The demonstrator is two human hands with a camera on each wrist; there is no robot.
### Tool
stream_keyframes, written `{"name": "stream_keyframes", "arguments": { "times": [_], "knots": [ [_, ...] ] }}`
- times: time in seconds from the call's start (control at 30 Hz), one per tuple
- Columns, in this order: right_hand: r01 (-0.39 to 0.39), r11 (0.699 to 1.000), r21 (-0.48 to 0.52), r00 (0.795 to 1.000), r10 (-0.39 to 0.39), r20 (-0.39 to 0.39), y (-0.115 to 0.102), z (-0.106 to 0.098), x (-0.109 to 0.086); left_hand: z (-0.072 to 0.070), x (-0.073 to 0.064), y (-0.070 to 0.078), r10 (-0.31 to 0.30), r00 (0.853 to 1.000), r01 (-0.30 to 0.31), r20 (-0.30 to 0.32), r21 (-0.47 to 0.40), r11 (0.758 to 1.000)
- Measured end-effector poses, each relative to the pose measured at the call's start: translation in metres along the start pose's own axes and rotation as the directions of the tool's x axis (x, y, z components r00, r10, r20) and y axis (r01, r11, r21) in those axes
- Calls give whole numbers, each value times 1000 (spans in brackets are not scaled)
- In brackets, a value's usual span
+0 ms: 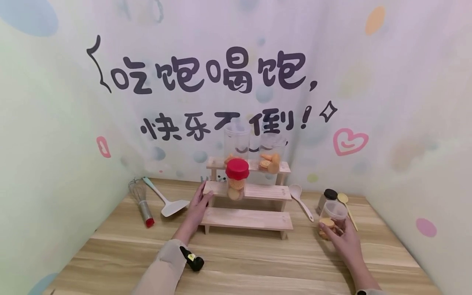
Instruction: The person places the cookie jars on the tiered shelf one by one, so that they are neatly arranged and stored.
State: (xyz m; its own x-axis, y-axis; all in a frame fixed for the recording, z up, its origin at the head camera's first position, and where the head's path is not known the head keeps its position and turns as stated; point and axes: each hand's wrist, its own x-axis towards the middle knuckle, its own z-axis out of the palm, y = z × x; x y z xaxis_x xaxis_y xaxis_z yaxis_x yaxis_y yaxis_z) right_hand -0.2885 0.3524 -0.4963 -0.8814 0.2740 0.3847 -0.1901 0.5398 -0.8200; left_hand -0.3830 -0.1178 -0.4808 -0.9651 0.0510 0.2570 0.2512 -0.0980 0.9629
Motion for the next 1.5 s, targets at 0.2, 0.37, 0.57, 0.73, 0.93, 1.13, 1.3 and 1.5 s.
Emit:
{"name": "stream_keyframes", "arguments": {
  "times": [0.2, 0.37, 0.57, 0.73, 0.93, 1.13, 1.3, 1.5],
  "knots": [
    [-5, 1000, -16, 1000, 5, -29, -1, 0, -1, 0, 0, 0, 1, 1000, -1, 11, -3, 1000],
    [14, 1000, -2, 999, -14, -32, -3, 0, -2, 1, 1, 2, -2, 1000, 2, 11, -11, 1000],
    [27, 999, 21, 998, -25, -52, -4, 1, -2, 1, 1, 4, -2, 1000, 2, 15, -14, 1000],
    [57, 998, -3, 996, -57, -62, -4, 3, -4, 1, 1, 4, -5, 1000, 5, 14, -9, 1000],
    [88, 995, -39, 994, -90, -60, -4, 4, -3, 1, 2, 2, -8, 1000, 8, 10, -9, 1000],
    [119, 992, -43, 991, -121, -49, -3, 5, -2, -1, 1, 1, -17, 1000, 17, 9, 5, 1000],
    [117, 993, -18, 992, -117, -43, -3, 6, -4, -1, -1, 2, -24, 1000, 24, 2, 20, 1000],
    [107, 994, 30, 992, -105, -69, -6, 8, -6, -2, -3, 4, -37, 999, 37, 13, 23, 999]
  ]
}}
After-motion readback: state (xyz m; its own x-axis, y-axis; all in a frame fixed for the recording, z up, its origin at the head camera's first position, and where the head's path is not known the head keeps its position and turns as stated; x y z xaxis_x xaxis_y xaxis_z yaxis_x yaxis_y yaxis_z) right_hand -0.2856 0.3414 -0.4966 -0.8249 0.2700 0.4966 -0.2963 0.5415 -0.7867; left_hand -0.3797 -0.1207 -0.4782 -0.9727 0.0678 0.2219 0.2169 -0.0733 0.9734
